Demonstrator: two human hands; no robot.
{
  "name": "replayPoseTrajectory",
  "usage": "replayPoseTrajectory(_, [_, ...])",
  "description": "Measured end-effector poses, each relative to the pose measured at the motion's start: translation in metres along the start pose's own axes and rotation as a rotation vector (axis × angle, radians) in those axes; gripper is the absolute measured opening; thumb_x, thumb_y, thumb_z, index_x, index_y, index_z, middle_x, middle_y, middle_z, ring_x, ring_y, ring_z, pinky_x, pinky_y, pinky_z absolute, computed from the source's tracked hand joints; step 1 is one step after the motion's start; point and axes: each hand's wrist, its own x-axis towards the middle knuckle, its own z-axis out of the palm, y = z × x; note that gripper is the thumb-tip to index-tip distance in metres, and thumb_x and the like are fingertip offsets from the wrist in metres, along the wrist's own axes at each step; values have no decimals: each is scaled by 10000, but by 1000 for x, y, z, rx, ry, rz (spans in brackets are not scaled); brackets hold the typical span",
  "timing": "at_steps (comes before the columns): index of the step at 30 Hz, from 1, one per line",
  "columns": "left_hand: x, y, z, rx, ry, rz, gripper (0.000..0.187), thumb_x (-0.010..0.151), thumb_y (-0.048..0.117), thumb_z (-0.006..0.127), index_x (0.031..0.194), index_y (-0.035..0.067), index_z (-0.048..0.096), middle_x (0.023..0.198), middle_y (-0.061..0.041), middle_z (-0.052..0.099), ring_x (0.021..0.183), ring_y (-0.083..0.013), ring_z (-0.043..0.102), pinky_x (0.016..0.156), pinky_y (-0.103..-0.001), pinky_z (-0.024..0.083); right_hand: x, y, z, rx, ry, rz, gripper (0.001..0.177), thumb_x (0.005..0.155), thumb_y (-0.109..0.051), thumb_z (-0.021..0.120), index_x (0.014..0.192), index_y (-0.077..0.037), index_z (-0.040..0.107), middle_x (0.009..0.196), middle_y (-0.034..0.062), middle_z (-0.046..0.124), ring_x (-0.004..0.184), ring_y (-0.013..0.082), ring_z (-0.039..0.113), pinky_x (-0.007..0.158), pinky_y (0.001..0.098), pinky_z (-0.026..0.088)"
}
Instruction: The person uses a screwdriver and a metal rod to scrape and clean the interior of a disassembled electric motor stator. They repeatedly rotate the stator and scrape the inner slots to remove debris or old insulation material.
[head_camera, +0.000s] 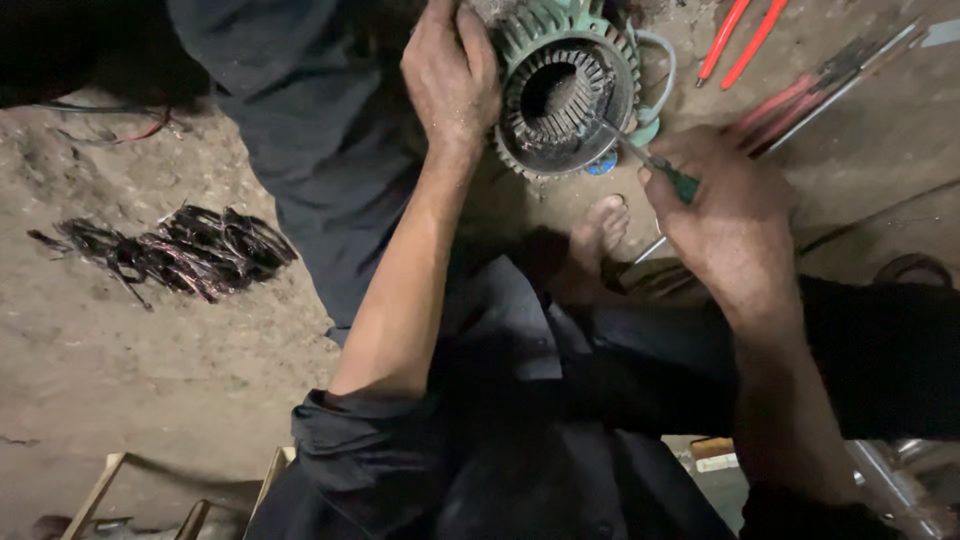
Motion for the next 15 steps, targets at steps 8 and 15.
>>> replayPoseTrajectory(8, [0, 4, -3, -17, -22, -16, 166, 1032, 115, 541, 1113, 11, 642, 982, -204, 707, 936, -409, 695, 840, -449, 553, 3, 4, -3, 14, 4, -191, 228, 1001, -149, 746, 1201, -59, 680, 1023, 172, 728, 827, 321, 725, 747, 401, 562])
replayPoseTrajectory(15, [3, 10, -5, -45, -59, -35, 196, 1058, 102, 511, 1196, 25, 627, 936, -198, 686, 855, -379, 683, 790, -419, 549, 10, -4, -10, -53, -36, -88, 273, 978, -209, 753, 1216, -90, 694, 958, 158, 738, 750, 332, 716, 697, 447, 551])
